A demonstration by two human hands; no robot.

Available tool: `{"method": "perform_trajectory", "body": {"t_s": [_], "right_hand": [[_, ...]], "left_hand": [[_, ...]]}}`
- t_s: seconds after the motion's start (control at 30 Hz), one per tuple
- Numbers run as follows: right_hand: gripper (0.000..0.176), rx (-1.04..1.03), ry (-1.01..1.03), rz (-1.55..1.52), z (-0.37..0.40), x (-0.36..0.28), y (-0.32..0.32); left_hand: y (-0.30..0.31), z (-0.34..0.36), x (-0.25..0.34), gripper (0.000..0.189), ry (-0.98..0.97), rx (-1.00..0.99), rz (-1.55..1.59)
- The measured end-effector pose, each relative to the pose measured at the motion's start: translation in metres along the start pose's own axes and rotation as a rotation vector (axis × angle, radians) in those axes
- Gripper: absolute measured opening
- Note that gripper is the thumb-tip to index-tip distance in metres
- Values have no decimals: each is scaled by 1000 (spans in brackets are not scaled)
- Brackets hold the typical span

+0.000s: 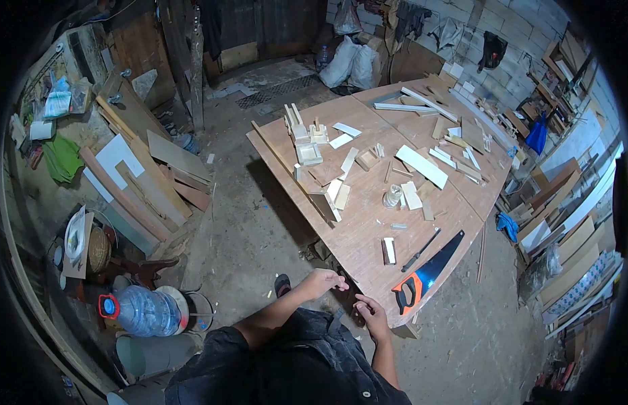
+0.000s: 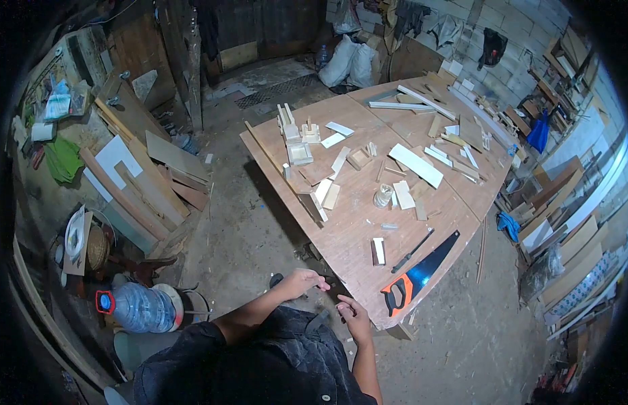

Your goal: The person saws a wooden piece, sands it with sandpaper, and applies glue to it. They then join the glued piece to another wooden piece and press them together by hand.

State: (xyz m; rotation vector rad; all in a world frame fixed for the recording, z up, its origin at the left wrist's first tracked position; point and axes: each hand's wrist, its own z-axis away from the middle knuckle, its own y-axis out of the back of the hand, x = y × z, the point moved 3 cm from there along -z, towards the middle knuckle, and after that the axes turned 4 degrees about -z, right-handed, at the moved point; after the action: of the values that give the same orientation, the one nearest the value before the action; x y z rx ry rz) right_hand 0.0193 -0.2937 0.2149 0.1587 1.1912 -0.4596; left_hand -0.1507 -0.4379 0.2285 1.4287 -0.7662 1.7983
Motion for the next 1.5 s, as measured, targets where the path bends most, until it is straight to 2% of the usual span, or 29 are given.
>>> {"method": "perform_trajectory", "body": {"t_s": [0.23, 0.3, 0.53, 0.6, 0.7, 0.8, 0.9, 1.0, 1.1, 1.3, 1.43, 1.5], "right_hand": [[25, 58, 37, 115, -7, 9, 3], [18, 87, 54, 152, -8, 6, 5], [18, 99, 47, 30, -8, -25, -7], [15, 103, 28, 0, -9, -30, -10], [17, 107, 44, -2, -15, -30, -9], [16, 93, 133, 187, -21, -23, -4], [16, 88, 129, 221, -25, -22, -7], [16, 74, 38, 72, -21, -35, -18], [16, 89, 76, 26, -18, -42, -23], [12, 125, 149, 247, -18, -28, -14], [12, 177, 170, 142, -17, -24, -13], [12, 183, 109, 69, -12, -31, -17]], "left_hand": [[0, -4, -9, 18, -76, -36, 57], [5, -5, -6, 19, 25, -34, 17], [9, -13, -5, 18, -35, -96, 77], [11, -11, -2, 17, -85, -118, -60], [13, -12, -4, 16, -97, -105, 51], [19, -13, 0, 16, -69, -85, 53], [22, -12, 9, 16, 15, -102, 7], [20, -14, 6, 15, 55, -172, 0], [19, -12, -1, 13, 9, -145, 0], [18, -8, 7, 13, 1, -136, 56], [18, -10, 7, 13, -4, -162, 13], [18, -12, 5, 14, 9, -139, 28]]}}
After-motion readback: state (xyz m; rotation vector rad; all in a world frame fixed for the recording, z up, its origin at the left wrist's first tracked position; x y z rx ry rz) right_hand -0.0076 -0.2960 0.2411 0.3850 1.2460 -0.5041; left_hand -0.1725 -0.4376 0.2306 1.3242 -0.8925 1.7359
